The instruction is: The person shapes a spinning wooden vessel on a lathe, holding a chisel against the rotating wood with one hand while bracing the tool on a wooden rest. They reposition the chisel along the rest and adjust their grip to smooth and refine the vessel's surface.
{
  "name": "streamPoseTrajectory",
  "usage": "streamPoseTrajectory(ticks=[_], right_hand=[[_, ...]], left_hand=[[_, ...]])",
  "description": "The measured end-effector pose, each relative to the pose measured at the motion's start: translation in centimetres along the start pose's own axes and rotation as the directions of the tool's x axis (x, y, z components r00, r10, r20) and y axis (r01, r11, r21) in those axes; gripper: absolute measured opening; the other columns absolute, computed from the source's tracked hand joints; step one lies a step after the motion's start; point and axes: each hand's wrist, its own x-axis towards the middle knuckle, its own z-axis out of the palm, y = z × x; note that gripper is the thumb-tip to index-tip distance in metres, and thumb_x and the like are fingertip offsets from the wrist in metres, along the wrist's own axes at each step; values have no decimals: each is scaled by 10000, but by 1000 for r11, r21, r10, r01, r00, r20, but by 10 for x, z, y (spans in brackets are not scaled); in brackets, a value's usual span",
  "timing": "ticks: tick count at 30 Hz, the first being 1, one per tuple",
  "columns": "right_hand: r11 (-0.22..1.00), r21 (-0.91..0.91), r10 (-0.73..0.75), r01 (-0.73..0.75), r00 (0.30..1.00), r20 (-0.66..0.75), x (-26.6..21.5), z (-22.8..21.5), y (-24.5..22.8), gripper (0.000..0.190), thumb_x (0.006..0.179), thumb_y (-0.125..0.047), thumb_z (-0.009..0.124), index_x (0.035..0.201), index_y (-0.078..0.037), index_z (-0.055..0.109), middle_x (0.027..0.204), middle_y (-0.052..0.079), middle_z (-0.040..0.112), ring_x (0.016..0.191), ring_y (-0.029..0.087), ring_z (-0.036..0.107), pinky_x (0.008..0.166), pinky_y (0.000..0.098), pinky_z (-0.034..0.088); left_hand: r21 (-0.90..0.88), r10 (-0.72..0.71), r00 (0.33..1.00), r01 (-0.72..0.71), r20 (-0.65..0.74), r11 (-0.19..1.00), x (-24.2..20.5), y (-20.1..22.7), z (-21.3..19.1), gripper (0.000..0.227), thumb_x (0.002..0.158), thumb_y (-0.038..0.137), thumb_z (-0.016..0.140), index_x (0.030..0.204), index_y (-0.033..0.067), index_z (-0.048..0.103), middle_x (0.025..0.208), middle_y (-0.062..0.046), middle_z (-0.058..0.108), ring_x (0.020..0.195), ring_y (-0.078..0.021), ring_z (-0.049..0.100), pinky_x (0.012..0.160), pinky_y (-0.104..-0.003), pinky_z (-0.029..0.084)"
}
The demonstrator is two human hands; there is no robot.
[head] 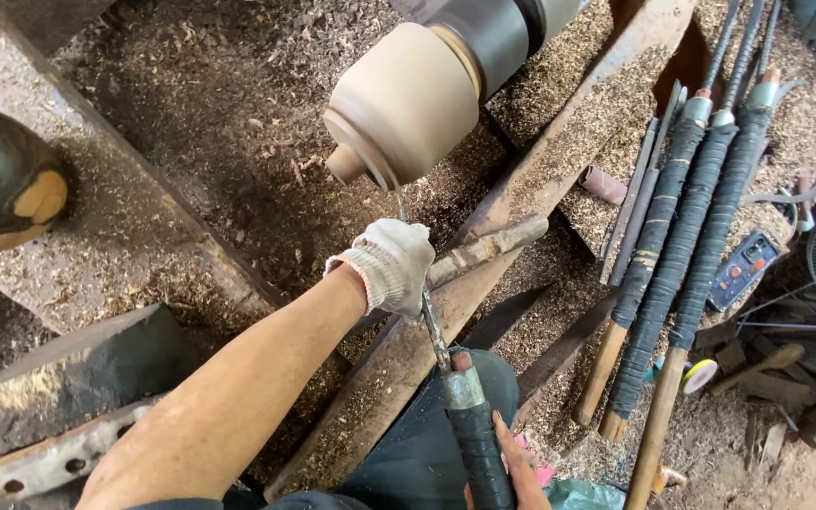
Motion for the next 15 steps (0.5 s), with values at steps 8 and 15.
streamPoseTrajectory(ticks=[8, 15], right_hand=[[300, -698, -730, 651, 627, 271, -3, 37, -58, 813, 867, -90, 711, 1599, -82, 360, 1303, 210, 612, 1073, 432, 648, 886, 500, 485], [989, 101, 104, -112, 991, 81, 11, -6, -23, 808, 824, -29, 665, 1576, -149, 394, 1079, 267, 703, 668, 293, 774, 599, 396, 632]], left_hand=[[-5, -44, 999, 44, 13, 999, 0, 3, 2, 471, 614, 470, 896, 842, 71, 790, 833, -112, 714, 745, -273, 725, 707, -385, 602], [1, -57, 998, 57, -34, 998, -2, 6, 4, 488, 579, 462, 913, 850, 76, 786, 849, -112, 709, 770, -285, 722, 727, -395, 602]])
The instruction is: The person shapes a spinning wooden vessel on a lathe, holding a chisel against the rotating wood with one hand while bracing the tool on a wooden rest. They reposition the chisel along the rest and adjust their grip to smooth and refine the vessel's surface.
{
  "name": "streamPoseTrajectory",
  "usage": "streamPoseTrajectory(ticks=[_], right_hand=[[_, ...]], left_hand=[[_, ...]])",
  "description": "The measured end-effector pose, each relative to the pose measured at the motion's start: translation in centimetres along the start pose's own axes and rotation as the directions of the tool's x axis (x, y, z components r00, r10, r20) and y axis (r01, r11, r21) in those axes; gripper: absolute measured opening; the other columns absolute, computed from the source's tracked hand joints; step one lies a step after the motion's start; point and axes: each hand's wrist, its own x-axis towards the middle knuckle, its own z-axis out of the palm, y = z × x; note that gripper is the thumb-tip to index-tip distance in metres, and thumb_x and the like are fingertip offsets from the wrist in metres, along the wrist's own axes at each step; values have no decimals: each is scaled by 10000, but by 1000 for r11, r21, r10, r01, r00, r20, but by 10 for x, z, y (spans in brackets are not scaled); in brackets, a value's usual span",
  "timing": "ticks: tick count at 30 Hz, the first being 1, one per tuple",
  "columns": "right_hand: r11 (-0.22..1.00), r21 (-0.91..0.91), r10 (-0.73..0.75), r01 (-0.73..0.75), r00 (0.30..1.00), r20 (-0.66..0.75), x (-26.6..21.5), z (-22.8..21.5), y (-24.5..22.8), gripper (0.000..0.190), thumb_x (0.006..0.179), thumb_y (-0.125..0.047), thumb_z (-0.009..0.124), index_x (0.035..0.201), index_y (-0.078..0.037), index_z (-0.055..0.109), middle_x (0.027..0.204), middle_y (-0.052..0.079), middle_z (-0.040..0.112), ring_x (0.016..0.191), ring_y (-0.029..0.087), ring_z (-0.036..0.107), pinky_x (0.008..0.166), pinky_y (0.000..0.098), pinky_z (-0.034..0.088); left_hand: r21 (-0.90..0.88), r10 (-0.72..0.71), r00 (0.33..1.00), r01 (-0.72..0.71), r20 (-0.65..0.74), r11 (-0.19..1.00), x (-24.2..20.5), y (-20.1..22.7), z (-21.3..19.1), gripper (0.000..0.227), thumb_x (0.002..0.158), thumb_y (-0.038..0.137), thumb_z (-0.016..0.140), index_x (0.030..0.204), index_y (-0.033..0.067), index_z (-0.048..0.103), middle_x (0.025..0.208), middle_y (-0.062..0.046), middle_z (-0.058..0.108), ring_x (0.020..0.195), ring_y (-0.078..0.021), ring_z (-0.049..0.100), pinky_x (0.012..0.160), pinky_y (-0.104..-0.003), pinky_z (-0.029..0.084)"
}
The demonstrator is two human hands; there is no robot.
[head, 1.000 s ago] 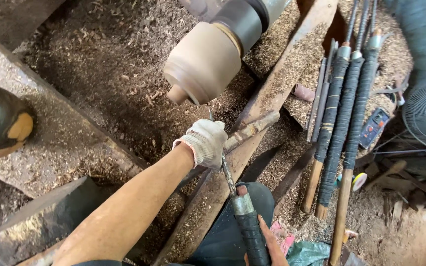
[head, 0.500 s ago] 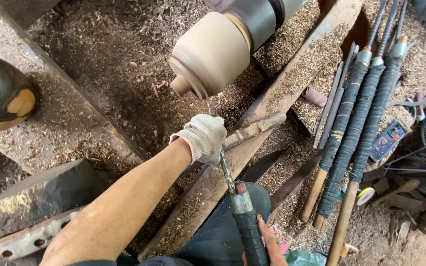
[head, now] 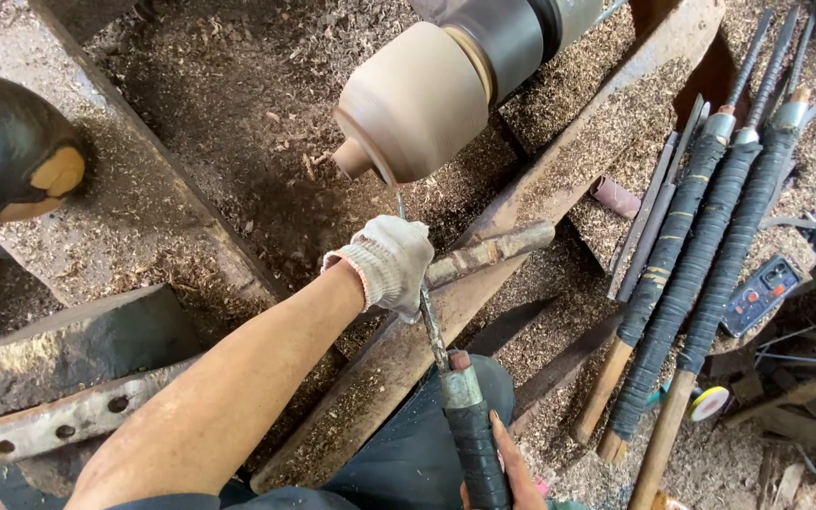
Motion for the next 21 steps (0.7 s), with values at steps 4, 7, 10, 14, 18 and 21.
streamPoseTrajectory(ticks=[4, 7, 10, 14, 18, 21], right_hand=[[866, -362, -352, 346, 935, 50, -3, 20, -19, 870, 771, -26, 732, 1561, -116, 378, 1145, 235, 706, 790, 266, 763, 672, 361, 597], [824, -426, -366, 373, 925, 102, 5, 11, -21, 931, 740, -24, 761, 1579, -125, 368, 1125, 224, 710, 784, 258, 760, 683, 355, 595], [953, -297, -58, 66, 998, 38, 1, 12, -34, 1019, 704, -25, 794, 1614, -191, 366, 970, 223, 745, 656, 254, 773, 601, 356, 601], [964, -266, 47, 10, 978, 205, -5, 9, -56, 1218, 618, -47, 900, 1627, -238, 246, 1078, 168, 725, 787, 229, 745, 717, 353, 584], [967, -250, 96, -45, 976, 195, -19, 27, -66, 1237, 638, -73, 909, 1652, -238, 219, 1002, 164, 696, 811, 215, 700, 769, 350, 544], [953, -286, -50, 103, 981, 186, -32, 43, -60, 1154, 657, -54, 904, 1597, -158, 242, 1072, 120, 644, 824, 203, 677, 774, 335, 510]], left_hand=[[-5, -25, 1000, 25, -1, 1000, -1, 2, -1, 509, 592, 478, 919, 865, 71, 785, 867, -113, 710, 787, -288, 720, 748, -395, 603], [-4, -53, 998, 53, 26, 999, -5, 5, -5, 505, 613, 477, 912, 885, 70, 786, 881, -115, 719, 793, -286, 723, 755, -391, 603], [16, -96, 990, 95, 101, 995, 11, 4, 2, 495, 659, 473, 881, 928, 70, 782, 907, -111, 735, 806, -266, 728, 753, -384, 609], [76, -113, 971, 99, 212, 992, 5, 11, -14, 506, 748, 472, 834, 1010, 47, 753, 972, -115, 697, 824, -249, 716, 732, -390, 616], [47, -60, 980, 52, 190, 998, 5, 7, -9, 479, 743, 434, 847, 996, 37, 759, 996, -122, 654, 838, -265, 713, 736, -400, 608], [20, 7, 993, -9, 119, 1000, -2, -1, -4, 425, 726, 387, 856, 950, 37, 765, 1016, -136, 663, 870, -279, 722, 755, -405, 608]])
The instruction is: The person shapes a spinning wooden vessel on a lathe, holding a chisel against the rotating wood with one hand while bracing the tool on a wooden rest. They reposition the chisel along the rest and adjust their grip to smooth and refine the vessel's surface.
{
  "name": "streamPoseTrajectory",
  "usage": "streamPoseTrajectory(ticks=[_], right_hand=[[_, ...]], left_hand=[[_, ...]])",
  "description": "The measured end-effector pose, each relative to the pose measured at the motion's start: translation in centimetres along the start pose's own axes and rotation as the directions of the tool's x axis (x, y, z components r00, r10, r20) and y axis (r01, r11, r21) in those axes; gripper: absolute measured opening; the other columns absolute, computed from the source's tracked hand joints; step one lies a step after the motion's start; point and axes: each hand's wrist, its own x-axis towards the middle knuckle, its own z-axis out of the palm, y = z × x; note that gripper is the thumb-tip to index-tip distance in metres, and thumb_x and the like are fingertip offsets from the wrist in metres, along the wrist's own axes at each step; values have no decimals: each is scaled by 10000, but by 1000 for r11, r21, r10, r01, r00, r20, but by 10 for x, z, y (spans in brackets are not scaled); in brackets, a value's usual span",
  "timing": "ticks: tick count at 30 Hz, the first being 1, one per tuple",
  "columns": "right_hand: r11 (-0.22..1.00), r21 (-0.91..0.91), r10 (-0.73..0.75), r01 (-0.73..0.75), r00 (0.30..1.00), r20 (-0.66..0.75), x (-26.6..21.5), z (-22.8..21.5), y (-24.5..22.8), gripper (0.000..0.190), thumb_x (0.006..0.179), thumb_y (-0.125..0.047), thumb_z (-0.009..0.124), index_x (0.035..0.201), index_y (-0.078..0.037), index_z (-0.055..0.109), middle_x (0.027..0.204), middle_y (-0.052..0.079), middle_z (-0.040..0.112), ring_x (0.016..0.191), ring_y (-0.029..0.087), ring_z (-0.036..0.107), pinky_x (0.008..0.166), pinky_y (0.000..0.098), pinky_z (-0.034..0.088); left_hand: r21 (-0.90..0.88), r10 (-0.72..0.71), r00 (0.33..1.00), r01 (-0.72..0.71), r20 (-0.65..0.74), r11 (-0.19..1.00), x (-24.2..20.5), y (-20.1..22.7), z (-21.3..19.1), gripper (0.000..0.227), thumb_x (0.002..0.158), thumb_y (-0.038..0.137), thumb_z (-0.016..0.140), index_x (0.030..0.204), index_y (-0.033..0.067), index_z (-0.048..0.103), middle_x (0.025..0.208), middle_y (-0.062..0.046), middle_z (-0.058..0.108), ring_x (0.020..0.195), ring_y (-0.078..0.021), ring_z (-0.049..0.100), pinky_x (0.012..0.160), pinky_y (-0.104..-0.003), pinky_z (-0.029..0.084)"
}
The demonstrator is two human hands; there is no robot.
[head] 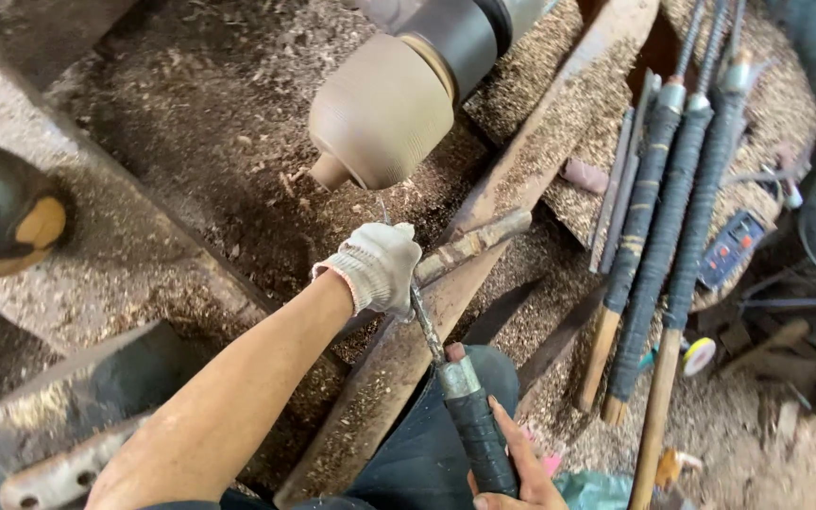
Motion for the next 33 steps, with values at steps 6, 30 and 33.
streamPoseTrajectory(ticks=[6, 30, 33], right_hand=[[979, 175, 121, -105, 989, -81, -11, 39, -5, 1227, 663, -11, 885, 1661, -225, 204, 919, 165, 687, 762, 204, 677, 734, 327, 495], [977, 170, 155, -130, 977, -145, -8, 36, 6, 1206, 618, 67, 861, 1637, -216, 283, 1107, 167, 686, 786, 216, 703, 751, 328, 529], [982, -35, -189, 186, 973, -130, -4, 22, 24, 1073, 654, 38, 907, 1543, -55, 313, 1508, 141, 454, 1127, 196, 678, 887, 347, 563]], left_hand=[[8, 152, 981, -152, -124, 988, 1, -9, -1, 418, 694, 360, 880, 922, 31, 760, 1080, -179, 650, 914, -323, 717, 801, -409, 605], [-37, 111, 985, -117, -131, 992, 17, -12, 8, 249, 748, 195, 753, 917, 12, 753, 1083, -223, 664, 931, -352, 720, 830, -416, 604], [-51, 92, 987, -100, -134, 994, 17, -10, 9, 234, 740, 178, 763, 899, 6, 763, 1037, -214, 676, 886, -349, 724, 793, -417, 610]])
